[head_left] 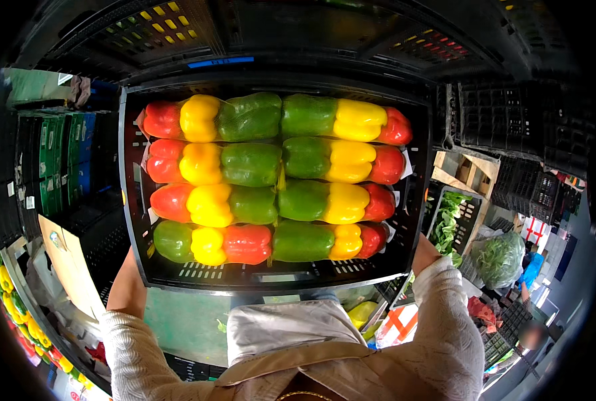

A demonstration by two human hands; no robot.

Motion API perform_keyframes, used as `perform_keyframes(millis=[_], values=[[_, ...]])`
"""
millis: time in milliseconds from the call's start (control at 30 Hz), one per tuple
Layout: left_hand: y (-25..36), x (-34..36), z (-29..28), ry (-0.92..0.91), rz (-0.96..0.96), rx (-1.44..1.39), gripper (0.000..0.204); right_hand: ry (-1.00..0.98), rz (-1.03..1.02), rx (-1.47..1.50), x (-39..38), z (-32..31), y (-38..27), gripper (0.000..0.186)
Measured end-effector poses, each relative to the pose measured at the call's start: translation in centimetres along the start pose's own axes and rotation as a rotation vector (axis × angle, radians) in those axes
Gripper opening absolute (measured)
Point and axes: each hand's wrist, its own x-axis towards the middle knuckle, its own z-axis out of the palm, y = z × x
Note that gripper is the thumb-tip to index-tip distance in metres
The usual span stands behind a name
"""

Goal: The person moves a crate of bell peppers to a metal workstation. They then repeatedly pick up three peppers of different colors (red, yellow, green), thread them onto a yellow plastic string, and place the finished bundles into a black crate. Other workers are visible in the background performing similar tasks.

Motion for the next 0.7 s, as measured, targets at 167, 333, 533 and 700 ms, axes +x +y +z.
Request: perform_keyframes(millis=[167, 333, 533, 700], values=[[-0.2, -0.1, -0.3, 0.006, 0.006, -0.009, 0.051, 0.001, 0.002, 0.013, -0.3, 0.0, 0.8, 0.03], [-0.4, -0.8, -0.7, 0.002, 0.009, -0.017, 0.05, -0.003, -0.01, 0.013, 0.0, -0.2, 0.3, 0.032], [-1.5, -1.5, -0.6, 0.009, 0.006, -0.04, 0.049, -0.019, -0.023, 0.0, 1.0, -0.3, -1.4, 0.034], [-2.2, -1.7, -0.1, -0.002, -0.009, -0.057, 0.048, -0.021, -0.026, -0.001, 1.7, -0.7, -2.3, 0.036]])
